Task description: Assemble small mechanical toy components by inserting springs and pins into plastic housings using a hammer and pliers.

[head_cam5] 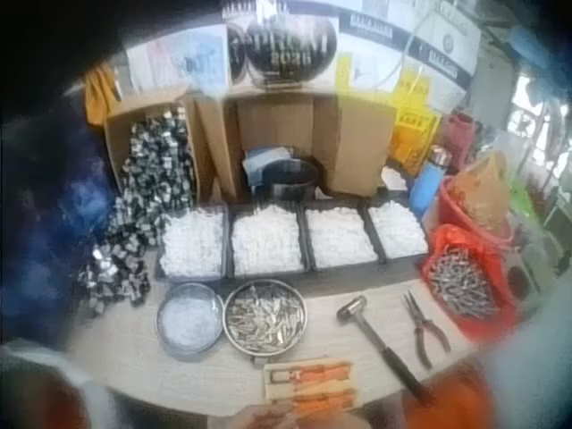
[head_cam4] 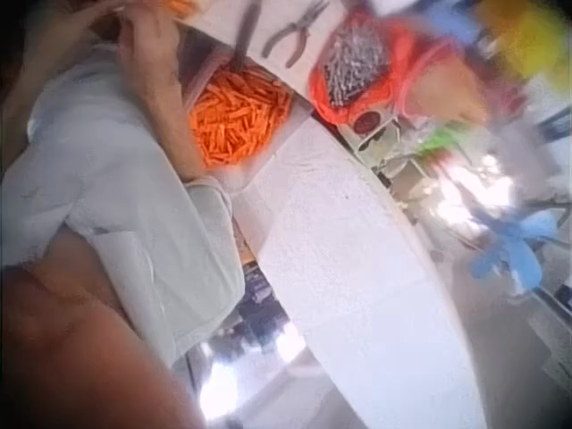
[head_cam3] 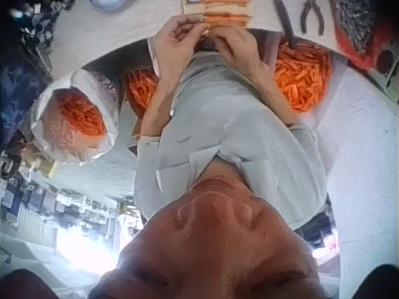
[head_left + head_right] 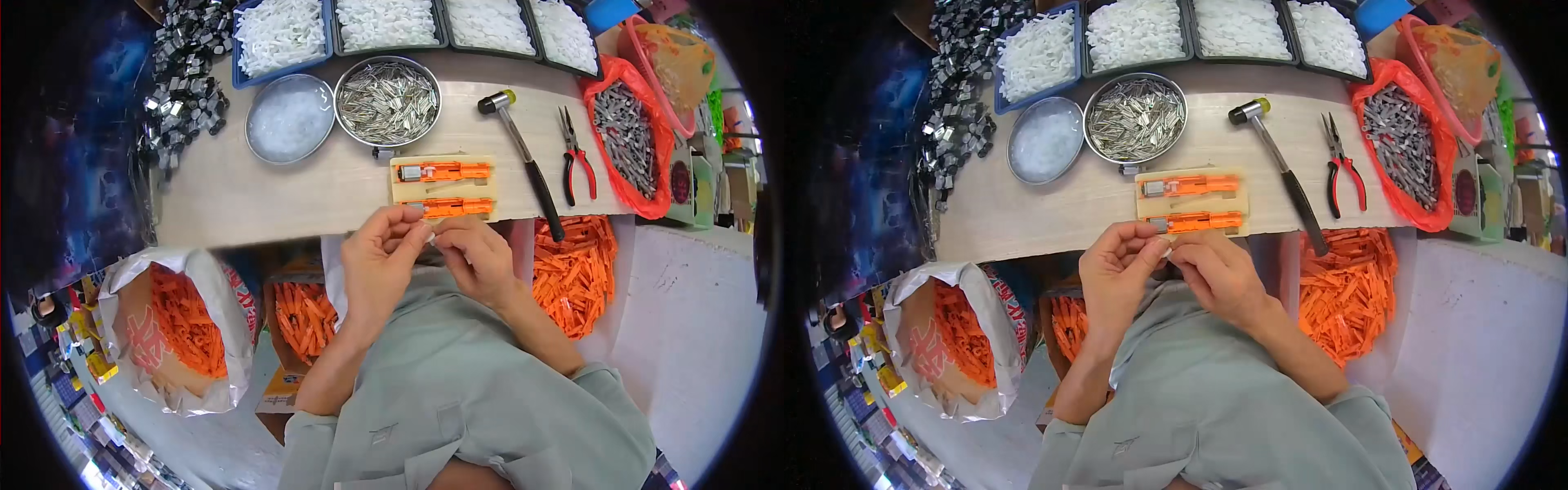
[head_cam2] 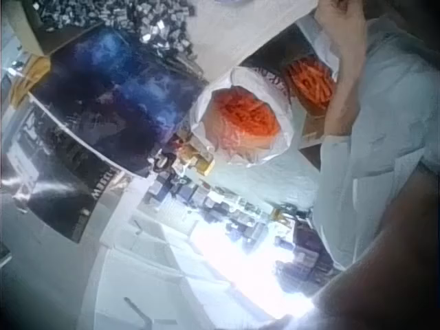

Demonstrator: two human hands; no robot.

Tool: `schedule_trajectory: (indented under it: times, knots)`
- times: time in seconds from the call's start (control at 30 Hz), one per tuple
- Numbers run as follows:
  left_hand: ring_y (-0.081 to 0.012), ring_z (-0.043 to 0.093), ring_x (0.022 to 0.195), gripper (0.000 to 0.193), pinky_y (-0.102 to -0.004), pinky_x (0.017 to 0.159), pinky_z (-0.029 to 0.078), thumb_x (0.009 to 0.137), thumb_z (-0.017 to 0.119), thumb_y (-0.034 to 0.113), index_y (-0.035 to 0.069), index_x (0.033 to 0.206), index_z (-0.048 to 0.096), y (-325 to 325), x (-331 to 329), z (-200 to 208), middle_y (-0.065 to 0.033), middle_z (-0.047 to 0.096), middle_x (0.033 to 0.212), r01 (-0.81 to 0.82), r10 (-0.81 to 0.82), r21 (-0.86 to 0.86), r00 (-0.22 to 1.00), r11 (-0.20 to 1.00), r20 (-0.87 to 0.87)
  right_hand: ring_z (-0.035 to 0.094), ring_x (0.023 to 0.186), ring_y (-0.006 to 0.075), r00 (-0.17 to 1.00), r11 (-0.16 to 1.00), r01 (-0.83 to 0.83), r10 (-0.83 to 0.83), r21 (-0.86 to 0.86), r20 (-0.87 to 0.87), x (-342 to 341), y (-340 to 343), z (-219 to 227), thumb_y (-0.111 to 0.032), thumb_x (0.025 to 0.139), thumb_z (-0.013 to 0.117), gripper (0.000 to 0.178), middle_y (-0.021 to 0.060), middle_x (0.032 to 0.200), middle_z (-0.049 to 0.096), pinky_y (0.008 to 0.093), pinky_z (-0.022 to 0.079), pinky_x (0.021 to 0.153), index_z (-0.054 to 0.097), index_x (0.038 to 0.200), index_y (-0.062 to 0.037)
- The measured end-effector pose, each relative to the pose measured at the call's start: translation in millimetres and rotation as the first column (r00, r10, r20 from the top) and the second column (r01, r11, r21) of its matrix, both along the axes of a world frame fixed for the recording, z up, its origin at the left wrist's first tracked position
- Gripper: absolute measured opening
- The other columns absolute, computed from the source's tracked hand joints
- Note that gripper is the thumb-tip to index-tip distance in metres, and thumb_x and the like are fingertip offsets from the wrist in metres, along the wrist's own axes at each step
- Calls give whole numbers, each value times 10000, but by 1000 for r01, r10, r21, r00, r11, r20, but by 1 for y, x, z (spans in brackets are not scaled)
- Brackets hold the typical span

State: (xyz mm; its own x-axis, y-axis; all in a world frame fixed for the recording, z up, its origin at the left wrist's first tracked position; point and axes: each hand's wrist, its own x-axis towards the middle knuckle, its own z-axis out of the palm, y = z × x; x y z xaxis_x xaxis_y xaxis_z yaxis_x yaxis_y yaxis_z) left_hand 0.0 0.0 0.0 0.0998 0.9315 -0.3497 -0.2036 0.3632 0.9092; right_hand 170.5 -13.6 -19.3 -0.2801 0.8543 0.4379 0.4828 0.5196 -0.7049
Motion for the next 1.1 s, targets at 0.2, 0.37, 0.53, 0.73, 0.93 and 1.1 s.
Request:
schedule_trajectory:
  times: [0.2,0.37,0.53,0.73,0.93,1.1]
  knots:
    - [-68,670,802,155,-226,713,558,926,698,19,-48,1065,695,3,6,-1,-49,739,902,-24,39,112,990,993,-137,670,801,268,999,1000,3,-3,-7,-39,3,10,1,125,784,680,232,140,977,676,321,550,677,613,964,-5]
    - [-219,716,722,152,-300,678,580,891,670,-28,-32,1041,698,11,3,6,-127,723,850,307,64,501,802,809,-595,622,873,291,987,985,23,-50,169,154,6,20,3,47,686,728,284,92,971,626,395,497,751,616,934,-37]
    - [-334,696,885,227,-388,783,579,789,680,-50,13,1006,693,14,-3,-23,-139,711,993,345,307,713,727,611,-615,595,947,305,956,984,81,-121,158,266,9,33,-4,34,691,724,268,109,998,620,417,466,825,609,925,-29]
    - [-333,611,1130,134,-525,1007,480,747,669,70,49,877,647,13,-12,-45,-107,686,1129,634,302,693,624,343,-721,598,945,305,948,987,85,-122,135,292,9,38,-14,5,707,740,247,100,985,626,412,462,830,624,923,-26]
    - [-314,499,1296,106,-595,1106,362,805,670,150,85,884,643,3,-13,-78,-75,621,1260,790,375,542,428,287,-822,598,934,302,958,990,83,-111,114,264,8,38,-10,15,709,741,230,91,964,632,400,466,818,637,909,-33]
    - [-334,475,1340,102,-636,1127,324,850,670,180,99,905,640,12,-18,-77,-91,620,1242,821,453,540,416,185,-788,609,928,290,995,999,25,-22,-30,96,24,51,0,58,731,713,202,92,946,640,379,485,800,644,897,-33]
